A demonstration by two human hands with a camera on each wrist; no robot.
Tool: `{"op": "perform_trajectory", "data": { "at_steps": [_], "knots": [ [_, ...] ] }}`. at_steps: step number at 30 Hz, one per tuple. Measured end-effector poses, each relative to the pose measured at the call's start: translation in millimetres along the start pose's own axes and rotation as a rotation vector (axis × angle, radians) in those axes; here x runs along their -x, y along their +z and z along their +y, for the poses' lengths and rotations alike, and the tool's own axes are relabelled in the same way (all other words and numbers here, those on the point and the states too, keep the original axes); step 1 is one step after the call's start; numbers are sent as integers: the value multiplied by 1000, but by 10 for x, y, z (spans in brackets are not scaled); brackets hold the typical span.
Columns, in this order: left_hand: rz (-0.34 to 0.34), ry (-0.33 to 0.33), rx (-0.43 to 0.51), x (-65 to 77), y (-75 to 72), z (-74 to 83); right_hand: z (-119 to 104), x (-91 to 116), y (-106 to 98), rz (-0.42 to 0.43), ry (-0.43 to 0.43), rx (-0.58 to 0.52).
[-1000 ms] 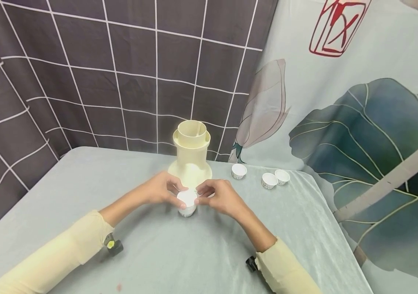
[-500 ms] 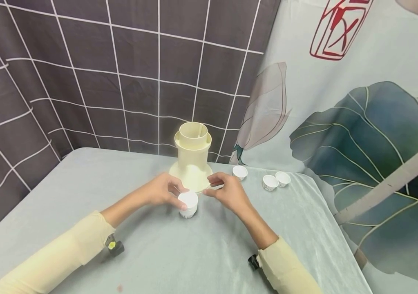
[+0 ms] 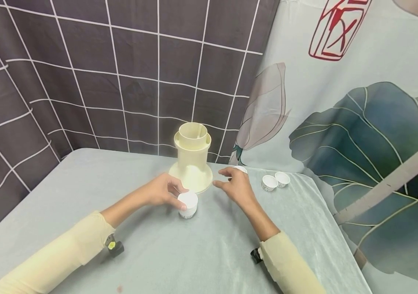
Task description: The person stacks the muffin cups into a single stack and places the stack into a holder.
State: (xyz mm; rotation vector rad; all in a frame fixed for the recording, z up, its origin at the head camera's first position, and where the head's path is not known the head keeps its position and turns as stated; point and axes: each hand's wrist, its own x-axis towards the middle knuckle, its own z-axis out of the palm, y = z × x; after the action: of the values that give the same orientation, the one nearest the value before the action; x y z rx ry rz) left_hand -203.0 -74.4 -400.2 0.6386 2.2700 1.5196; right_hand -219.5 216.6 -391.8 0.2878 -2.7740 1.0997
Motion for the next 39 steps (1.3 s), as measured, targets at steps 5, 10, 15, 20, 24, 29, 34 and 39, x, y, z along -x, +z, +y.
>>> {"op": "perform_trajectory", "data": {
  "at_steps": [5, 10, 15, 20, 24, 29, 34, 39],
  "knots": [
    [2, -5, 0, 5, 2, 2, 74, -57, -35, 39, 46, 10],
    [1, -6, 4, 3, 5, 1, 148, -117, -78, 50, 79, 22],
    [7, -9, 1, 5, -4, -2, 204, -165, -113, 41, 117, 75],
    [11, -9, 2, 9, -18, -1, 268, -205, -129, 28, 176, 95],
    [6, 1, 9, 7, -19, -8, 320, -236, -137, 18, 206, 90],
    [6, -1, 13, 8, -14, -7, 390, -291, -138, -6, 224, 100],
    [6, -3, 15, 5, -5, -15, 467, -329, -148, -33, 243, 118],
    [8, -1, 19, 0, -1, -24, 506, -335, -167, -39, 252, 119]
  ]
}}
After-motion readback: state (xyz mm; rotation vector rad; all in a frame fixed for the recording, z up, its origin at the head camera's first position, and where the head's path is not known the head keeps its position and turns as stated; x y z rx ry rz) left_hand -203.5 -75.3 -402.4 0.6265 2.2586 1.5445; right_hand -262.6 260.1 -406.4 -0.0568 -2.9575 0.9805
